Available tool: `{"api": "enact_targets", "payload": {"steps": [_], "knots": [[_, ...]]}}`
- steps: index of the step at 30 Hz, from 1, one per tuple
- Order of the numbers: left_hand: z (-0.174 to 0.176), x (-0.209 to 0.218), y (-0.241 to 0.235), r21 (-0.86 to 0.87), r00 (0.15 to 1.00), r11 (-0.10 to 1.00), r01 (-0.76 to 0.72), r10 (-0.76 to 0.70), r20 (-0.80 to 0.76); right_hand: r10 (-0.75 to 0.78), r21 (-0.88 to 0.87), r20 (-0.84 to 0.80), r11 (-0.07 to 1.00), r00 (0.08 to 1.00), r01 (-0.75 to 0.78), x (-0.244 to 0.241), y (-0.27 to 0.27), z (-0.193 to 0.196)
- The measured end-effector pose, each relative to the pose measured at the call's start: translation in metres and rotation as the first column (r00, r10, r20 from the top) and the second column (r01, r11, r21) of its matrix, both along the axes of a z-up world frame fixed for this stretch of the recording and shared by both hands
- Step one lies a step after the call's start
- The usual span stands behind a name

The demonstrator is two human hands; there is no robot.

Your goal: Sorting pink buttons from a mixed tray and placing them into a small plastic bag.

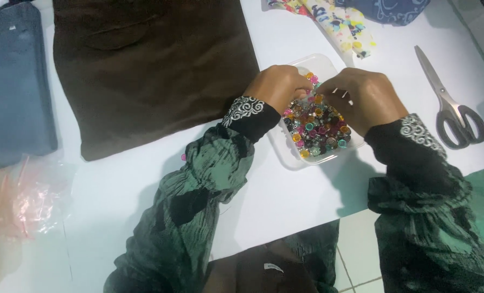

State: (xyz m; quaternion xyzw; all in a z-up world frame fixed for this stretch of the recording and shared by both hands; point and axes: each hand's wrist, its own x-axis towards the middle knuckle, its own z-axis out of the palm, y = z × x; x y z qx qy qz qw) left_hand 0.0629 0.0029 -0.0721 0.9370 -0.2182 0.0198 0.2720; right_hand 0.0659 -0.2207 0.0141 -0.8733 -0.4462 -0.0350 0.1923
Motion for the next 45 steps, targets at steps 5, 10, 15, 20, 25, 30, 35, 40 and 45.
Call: {"api": "enact_targets", "payload": {"steps": [5,10,15,20,25,30,35,40,45], "knots": [[0.029,-0.021,0.002,-0.213,0.976,0.953,-0.213,0.218,-0.002,-0.183,-0.095,0.044,0.978,0.982,0.187,0.001,0.032,-0.032],[0.049,-0.037,0.008,-0.392,0.964,0.881,-0.266,0.246,-0.1,-0.148,-0.258,0.306,0.938,0.941,0.231,0.0,0.041,-0.044],[0.062,-0.047,0.014,-0.61,0.955,0.748,-0.262,0.108,-0.277,-0.229,-0.211,0.062,0.948,0.971,0.237,0.014,0.042,-0.054],[0.076,-0.063,0.016,-0.754,0.917,0.585,-0.299,-0.041,-0.396,-0.203,0.005,-0.161,0.978,0.966,0.206,0.001,0.028,-0.013],[0.073,-0.064,0.02,-0.799,0.895,0.508,-0.322,-0.112,-0.432,-0.21,0.051,-0.178,0.974,0.961,0.223,-0.009,0.032,0.007],[0.079,-0.072,0.026,-0.792,0.905,0.514,-0.328,-0.068,-0.419,-0.219,-0.012,-0.083,0.976,0.972,0.219,-0.01,0.04,0.006],[0.084,-0.085,0.034,-0.777,0.919,0.539,-0.326,-0.013,-0.394,-0.196,-0.198,0.057,0.959,0.979,0.203,-0.003,0.045,-0.022],[0.114,-0.132,0.054,-0.714,0.911,0.583,-0.387,0.12,-0.396,-0.185,-0.291,0.201,0.926,0.962,0.239,0.01,0.039,-0.05],[0.117,-0.198,0.104,-0.599,0.909,0.695,-0.398,0.385,-0.158,-0.035,-0.213,0.09,0.976,0.995,0.053,0.018,0.025,-0.041]]}}
